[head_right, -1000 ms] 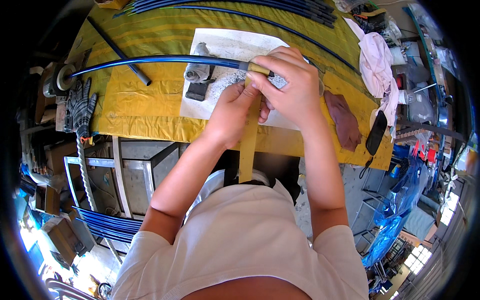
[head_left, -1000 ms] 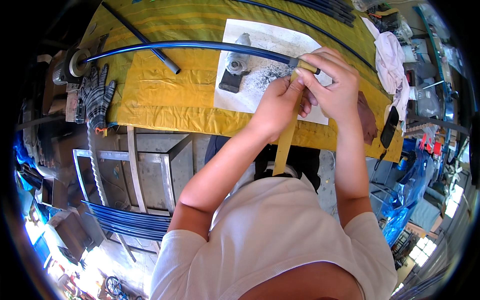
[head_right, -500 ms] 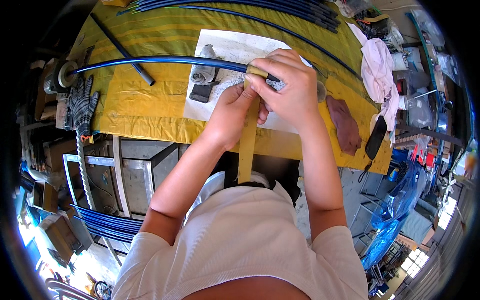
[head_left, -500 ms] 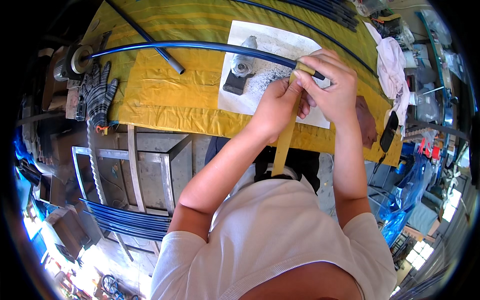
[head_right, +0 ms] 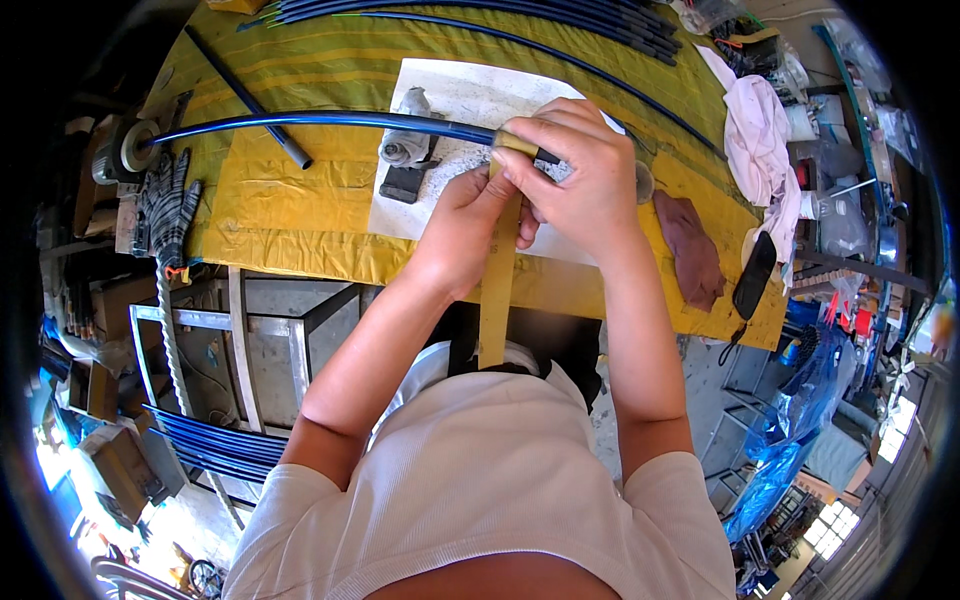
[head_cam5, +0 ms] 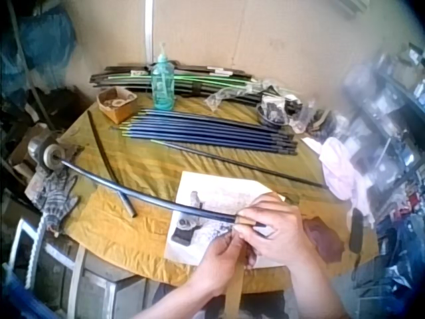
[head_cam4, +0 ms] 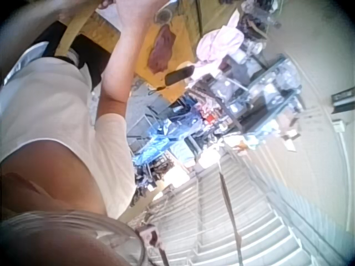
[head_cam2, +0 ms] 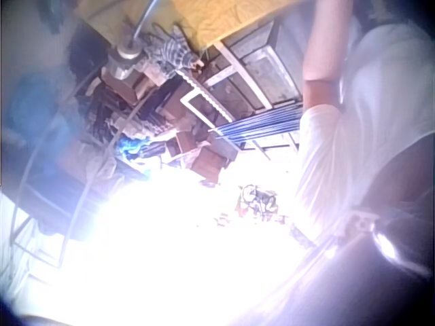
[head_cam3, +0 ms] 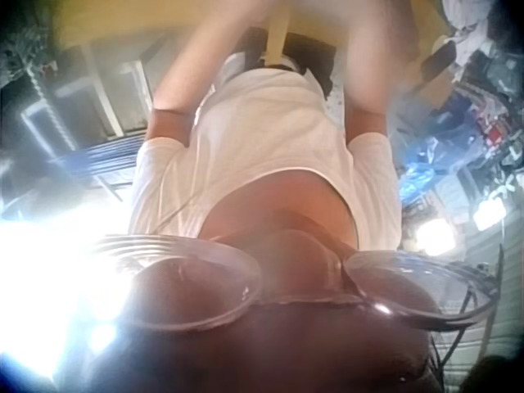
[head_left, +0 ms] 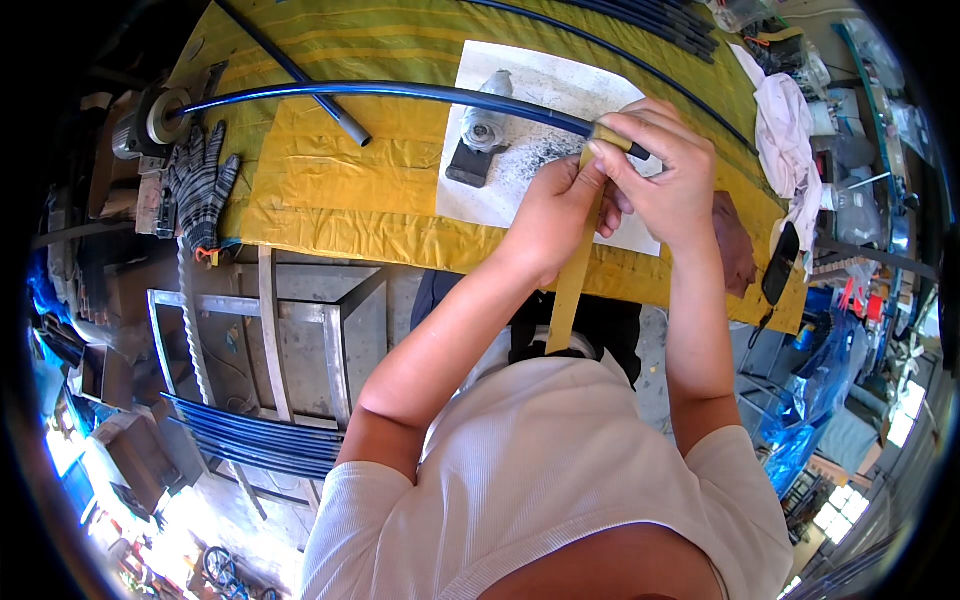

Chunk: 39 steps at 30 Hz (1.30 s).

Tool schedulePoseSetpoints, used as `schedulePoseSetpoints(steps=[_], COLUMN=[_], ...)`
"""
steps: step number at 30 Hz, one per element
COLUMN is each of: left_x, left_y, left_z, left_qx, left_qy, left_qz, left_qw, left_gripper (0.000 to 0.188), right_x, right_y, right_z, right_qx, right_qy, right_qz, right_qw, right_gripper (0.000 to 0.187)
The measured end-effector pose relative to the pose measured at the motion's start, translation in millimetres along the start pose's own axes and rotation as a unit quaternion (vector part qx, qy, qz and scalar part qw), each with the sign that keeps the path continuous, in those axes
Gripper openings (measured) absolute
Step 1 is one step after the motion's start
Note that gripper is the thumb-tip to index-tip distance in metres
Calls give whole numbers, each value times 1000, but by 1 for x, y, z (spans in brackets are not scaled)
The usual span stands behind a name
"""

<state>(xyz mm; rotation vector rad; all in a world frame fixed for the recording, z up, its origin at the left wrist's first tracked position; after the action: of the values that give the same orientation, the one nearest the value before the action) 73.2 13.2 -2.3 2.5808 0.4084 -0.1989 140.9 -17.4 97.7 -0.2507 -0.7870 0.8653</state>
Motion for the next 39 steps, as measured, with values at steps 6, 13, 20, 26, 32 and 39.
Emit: schedulePoseSetpoints(steps=[6,13,20,26,32,39], left_x=[0,2,3,1,-1,0], left_y=[6,19,28,23,6,-6], left_z=[2,6,9,8,0,-4], left_qx=[0,-3,-3,-1,-13,-9], left_qy=[-2,-12,-13,-6,-1,8], left_qz=[0,16,42,39,30,13], left_qw=[1000,1000,999,999,999,1000], left_gripper=[31,32,32,33,33,35], right_x=[-4,-14,-17,-14,-3,5], right_y=[-6,-18,-27,-23,-5,5], right_z=[1,-6,-5,-2,-3,-2], right_qx=[-2,5,3,3,6,11], right_qy=[-4,4,23,9,14,2], right_qz=[-1,1,-7,-4,3,6], right_qw=[1000,1000,1000,1000,1000,1000], right_gripper=[22,22,23,23,21,20])
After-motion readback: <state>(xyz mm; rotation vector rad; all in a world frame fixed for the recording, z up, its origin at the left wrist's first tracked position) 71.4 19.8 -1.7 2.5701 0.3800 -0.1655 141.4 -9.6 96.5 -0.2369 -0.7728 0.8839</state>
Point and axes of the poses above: each hand's wrist, its own x-axis towards the middle knuckle, its own y-axis out of the palm, z = x × y, the point moved 8 cm from there along x, towards the middle knuckle, and after that the axes turned 15 degrees about x, right-handed, at the moved point
